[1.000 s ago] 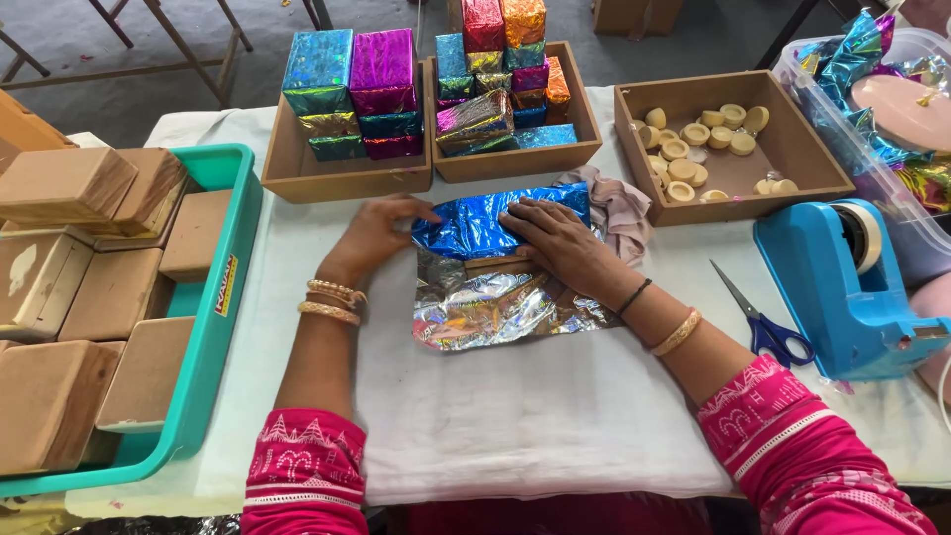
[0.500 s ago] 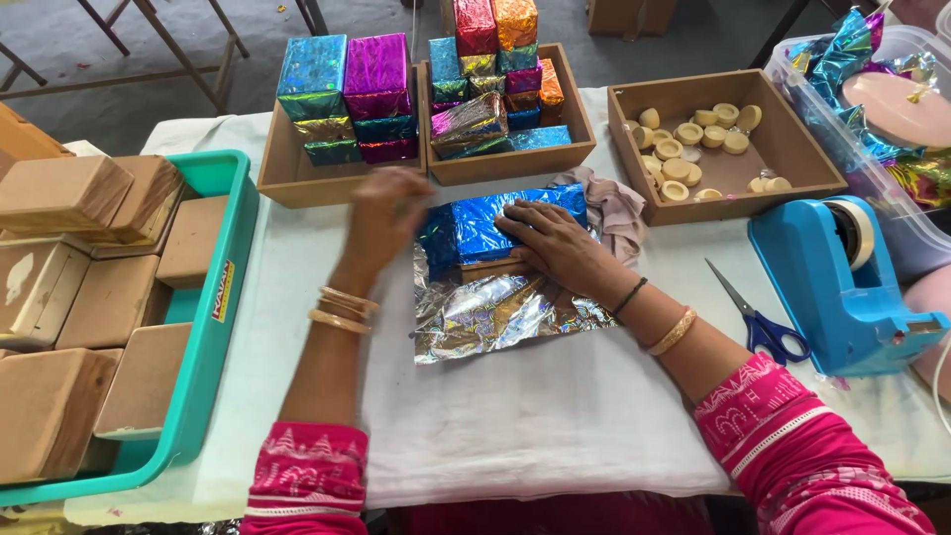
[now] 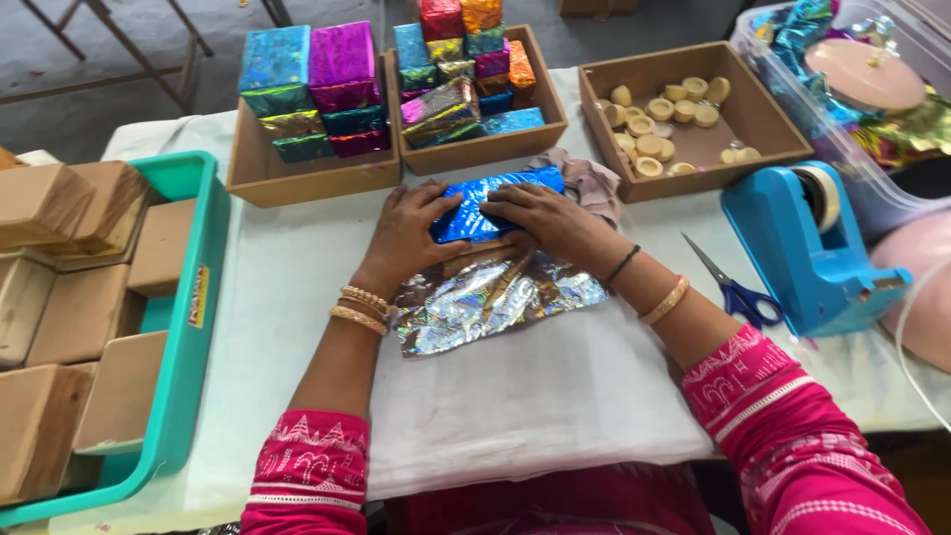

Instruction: Wrapping small rectangular gift boxes with shiny decorative paper and securing them with tape.

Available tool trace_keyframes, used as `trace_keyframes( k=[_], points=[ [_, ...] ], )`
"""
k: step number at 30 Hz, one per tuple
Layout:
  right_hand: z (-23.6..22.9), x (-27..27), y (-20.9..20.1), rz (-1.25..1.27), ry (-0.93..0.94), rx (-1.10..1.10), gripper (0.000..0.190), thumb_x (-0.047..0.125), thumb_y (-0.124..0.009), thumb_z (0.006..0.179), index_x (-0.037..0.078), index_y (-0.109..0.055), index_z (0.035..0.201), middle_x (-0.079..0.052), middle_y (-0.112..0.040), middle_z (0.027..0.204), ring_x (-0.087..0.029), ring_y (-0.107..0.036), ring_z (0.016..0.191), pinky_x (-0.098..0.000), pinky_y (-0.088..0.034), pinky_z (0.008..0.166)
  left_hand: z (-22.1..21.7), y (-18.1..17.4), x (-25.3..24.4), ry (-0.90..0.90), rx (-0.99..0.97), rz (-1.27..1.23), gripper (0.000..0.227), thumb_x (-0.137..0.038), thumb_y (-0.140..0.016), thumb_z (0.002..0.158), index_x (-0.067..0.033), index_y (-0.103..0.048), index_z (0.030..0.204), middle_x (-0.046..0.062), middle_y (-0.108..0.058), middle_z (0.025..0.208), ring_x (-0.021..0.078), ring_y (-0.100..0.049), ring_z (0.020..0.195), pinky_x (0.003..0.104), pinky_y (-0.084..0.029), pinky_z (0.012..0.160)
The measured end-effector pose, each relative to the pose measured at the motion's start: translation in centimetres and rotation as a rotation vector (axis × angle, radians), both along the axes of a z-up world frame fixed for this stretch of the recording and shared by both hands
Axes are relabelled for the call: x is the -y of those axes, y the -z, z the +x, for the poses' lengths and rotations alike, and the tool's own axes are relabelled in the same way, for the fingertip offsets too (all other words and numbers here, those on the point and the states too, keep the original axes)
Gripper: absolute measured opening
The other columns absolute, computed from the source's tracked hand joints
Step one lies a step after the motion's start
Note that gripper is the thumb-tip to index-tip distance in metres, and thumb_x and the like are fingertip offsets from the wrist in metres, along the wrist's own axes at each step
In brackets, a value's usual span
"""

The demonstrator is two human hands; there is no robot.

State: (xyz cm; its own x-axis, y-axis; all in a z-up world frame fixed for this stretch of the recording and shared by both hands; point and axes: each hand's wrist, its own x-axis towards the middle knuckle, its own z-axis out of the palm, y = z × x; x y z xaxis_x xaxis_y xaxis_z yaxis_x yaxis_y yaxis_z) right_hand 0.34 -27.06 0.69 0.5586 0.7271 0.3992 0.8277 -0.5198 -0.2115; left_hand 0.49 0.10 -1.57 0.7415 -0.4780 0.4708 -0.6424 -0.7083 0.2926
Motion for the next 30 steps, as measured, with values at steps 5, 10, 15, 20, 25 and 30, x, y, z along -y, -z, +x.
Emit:
trace_keyframes(
  k=[5, 10, 15, 20, 25, 30],
  points=[
    [-2.4, 2.1, -2.8, -0.09, 0.147, 0.034, 0.048, 0.022, -0.069, 0.089, 0.014, -0.061, 0.136, -0.01, -0.061, 0.133, -0.032, -0.056, 0.126, -0.0444, -0.046, 0.106, 0.3, 0.5, -0.4, 0.019, 0.041, -0.034, 0.068, -0.043, -0.089, 0.07, -0.0164, -0.069, 0.13, 0.016, -0.059, 0.143, 0.0331, -0.054, 0.133, 0.052, -0.032, 0.117],
    [-8.2, 6.2, -6.4, -0.055, 0.351, 0.178, 0.032, 0.019, -0.073, 0.09, 0.016, -0.068, 0.121, -0.009, -0.067, 0.12, -0.031, -0.063, 0.114, -0.0428, -0.053, 0.093, 0.3, 0.4, -0.2, 0.001, 0.027, -0.054, 0.068, -0.044, -0.09, 0.068, -0.0165, -0.071, 0.127, 0.016, -0.06, 0.142, 0.0372, -0.056, 0.125, 0.049, -0.038, 0.114],
    [-15.6, 11.2, -6.6, 0.225, 0.792, 0.229, 0.025, 0.01, -0.074, 0.097, 0.012, -0.073, 0.122, -0.01, -0.068, 0.111, -0.031, -0.065, 0.105, -0.0432, -0.054, 0.083, 0.5, 0.7, -0.4, -0.001, 0.029, -0.048, 0.071, -0.042, -0.091, 0.067, -0.0142, -0.072, 0.129, 0.016, -0.062, 0.139, 0.036, -0.058, 0.122, 0.05, -0.039, 0.113],
    [-20.6, 16.6, -3.8, 0.207, 1.041, 0.374, 0.033, 0.008, -0.075, 0.1, 0.009, -0.069, 0.132, -0.015, -0.062, 0.126, -0.036, -0.056, 0.118, -0.0462, -0.048, 0.101, 0.4, 0.7, -0.4, 0.007, 0.038, -0.052, 0.071, -0.04, -0.091, 0.067, -0.0149, -0.072, 0.13, 0.015, -0.062, 0.139, 0.0351, -0.058, 0.123, 0.049, -0.039, 0.113],
    [-21.8, 21.4, -1.2, 0.18, 1.148, 0.392, 0.03, 0.005, -0.072, 0.103, 0.005, -0.067, 0.132, -0.016, -0.059, 0.126, -0.036, -0.053, 0.119, -0.0453, -0.047, 0.104, 0.6, 1.0, -0.5, 0.013, 0.048, -0.055, 0.069, -0.039, -0.091, 0.068, -0.0147, -0.072, 0.129, 0.015, -0.062, 0.14, 0.0349, -0.058, 0.124, 0.049, -0.039, 0.112],
    [-20.2, 23.3, -1.5, -0.016, 1.251, 0.386, 0.012, 0.017, -0.067, 0.114, 0.007, -0.072, 0.112, -0.009, -0.062, 0.111, -0.029, -0.056, 0.11, -0.0418, -0.052, 0.092, 0.6, 0.8, -0.5, 0.007, 0.068, -0.048, 0.069, -0.039, -0.092, 0.068, -0.0141, -0.072, 0.129, 0.015, -0.062, 0.139, 0.0345, -0.059, 0.125, 0.049, -0.039, 0.113]
  ],
)
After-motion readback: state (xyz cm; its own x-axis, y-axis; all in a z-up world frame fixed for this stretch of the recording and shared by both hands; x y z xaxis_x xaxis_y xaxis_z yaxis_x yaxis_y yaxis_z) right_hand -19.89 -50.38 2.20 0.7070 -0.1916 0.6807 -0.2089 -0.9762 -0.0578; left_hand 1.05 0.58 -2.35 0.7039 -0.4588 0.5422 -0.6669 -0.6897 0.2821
